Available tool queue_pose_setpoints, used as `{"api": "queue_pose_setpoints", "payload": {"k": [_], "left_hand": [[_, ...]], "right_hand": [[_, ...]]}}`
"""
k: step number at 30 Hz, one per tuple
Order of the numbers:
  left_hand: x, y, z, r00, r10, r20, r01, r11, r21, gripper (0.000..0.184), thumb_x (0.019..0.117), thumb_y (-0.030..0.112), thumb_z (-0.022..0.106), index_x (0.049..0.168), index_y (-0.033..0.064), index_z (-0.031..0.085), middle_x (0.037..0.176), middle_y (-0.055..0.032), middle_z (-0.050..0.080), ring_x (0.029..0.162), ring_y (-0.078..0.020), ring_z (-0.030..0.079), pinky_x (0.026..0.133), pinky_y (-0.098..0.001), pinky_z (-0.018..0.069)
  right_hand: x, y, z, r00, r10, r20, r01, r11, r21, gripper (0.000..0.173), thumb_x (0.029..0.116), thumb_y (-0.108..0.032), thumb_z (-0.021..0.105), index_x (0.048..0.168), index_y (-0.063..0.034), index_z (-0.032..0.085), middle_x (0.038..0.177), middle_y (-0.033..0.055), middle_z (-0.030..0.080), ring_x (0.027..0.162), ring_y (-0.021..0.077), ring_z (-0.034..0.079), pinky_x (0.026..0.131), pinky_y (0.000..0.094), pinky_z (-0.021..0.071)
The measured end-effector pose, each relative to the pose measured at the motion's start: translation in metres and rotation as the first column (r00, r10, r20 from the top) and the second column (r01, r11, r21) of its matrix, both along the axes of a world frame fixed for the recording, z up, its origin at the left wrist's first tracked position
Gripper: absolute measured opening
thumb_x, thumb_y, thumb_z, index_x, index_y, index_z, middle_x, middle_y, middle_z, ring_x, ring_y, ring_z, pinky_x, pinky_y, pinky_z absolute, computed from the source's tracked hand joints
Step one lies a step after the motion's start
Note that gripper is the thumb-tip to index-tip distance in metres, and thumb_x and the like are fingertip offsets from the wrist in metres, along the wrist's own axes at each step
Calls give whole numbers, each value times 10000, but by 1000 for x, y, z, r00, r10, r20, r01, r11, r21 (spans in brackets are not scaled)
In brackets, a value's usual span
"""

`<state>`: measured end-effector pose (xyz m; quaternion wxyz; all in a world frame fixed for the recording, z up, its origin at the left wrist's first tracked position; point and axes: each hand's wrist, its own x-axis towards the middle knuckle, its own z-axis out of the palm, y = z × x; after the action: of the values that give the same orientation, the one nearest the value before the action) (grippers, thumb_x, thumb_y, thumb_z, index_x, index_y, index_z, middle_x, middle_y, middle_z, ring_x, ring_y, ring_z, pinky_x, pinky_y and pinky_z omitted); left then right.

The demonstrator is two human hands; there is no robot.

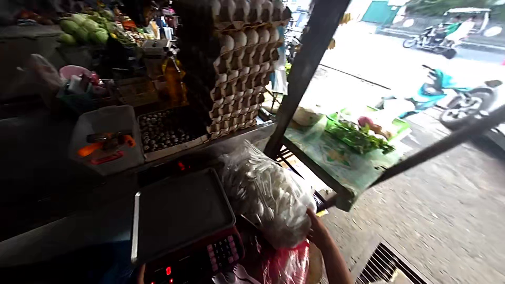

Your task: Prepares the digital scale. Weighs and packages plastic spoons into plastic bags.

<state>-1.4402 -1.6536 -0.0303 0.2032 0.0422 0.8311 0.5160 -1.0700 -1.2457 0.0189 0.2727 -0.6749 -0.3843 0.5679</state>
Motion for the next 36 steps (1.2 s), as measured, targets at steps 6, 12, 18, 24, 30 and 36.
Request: {"api": "queue_pose_setpoints", "payload": {"k": [6, 12, 18, 24, 30, 36], "left_hand": [[4, 27, -6, 1000, 6, -17, -5, 996, 85, 516, 1105, 298, 404, 1416, -100, 509, 1467, -281, 510, 1420, -328, 448, 1201, -462, 320], [-9, 58, -20, 991, 98, -88, -82, 982, 169, 546, 1075, 374, 457, 1481, 10, 494, 1526, -167, 497, 1448, -259, 429, 1214, -451, 316], [3, 58, -16, 984, 150, -93, -129, 970, 205, 518, 1079, 319, 452, 1474, -15, 490, 1518, -185, 500, 1443, -269, 432, 1214, -446, 305], [10, 38, -12, 978, 198, -62, -195, 979, 58, 508, 1097, 309, 421, 1298, -118, 609, 1319, -302, 614, 1307, -372, 544, 1125, -544, 368], [5, 36, -7, 977, 211, -41, -211, 977, 25, 526, 1101, 334, 424, 1172, -134, 654, 1199, -310, 648, 1187, -367, 592, 1052, -546, 409], [4, 37, 1, 968, 246, -38, -246, 969, 7, 584, 1105, 379, 402, 1130, -151, 645, 1156, -329, 640, 1156, -385, 580, 1014, -560, 409]], "right_hand": [[13, -14, -10, 997, -76, -17, 76, 997, 6, 625, 1049, -488, 465, 1494, -58, 383, 1404, 282, 516, 1174, 421, 573, 891, 626, 486], [14, -19, -2, 996, -93, -7, 92, 995, -27, 664, 1052, -474, 462, 1578, -129, 249, 1498, 276, 440, 1239, 433, 538, 920, 614, 475], [14, -35, 9, 994, -20, 106, 10, 996, 89, 688, 1060, -556, 417, 1518, -43, 380, 1455, 294, 494, 1280, 450, 529, 974, 652, 443], [-22, -122, 40, 986, 17, 164, -127, 712, 691, 476, 1003, -105, 536, 1363, 186, 427, 1296, 319, 556, 1105, 265, 611, 923, 378, 526], [-138, -195, 5, 813, 558, 169, -576, 725, 377, 631, 1008, -259, 577, 1514, 74, 401, 1542, 334, 379, 1414, 488, 391, 1161, 580, 337], [-173, -182, -12, 870, 493, 20, -442, 761, 474, 626, 1026, -331, 487, 1497, 77, 424, 1585, 321, 328, 1479, 457, 314, 1218, 556, 240]]}}
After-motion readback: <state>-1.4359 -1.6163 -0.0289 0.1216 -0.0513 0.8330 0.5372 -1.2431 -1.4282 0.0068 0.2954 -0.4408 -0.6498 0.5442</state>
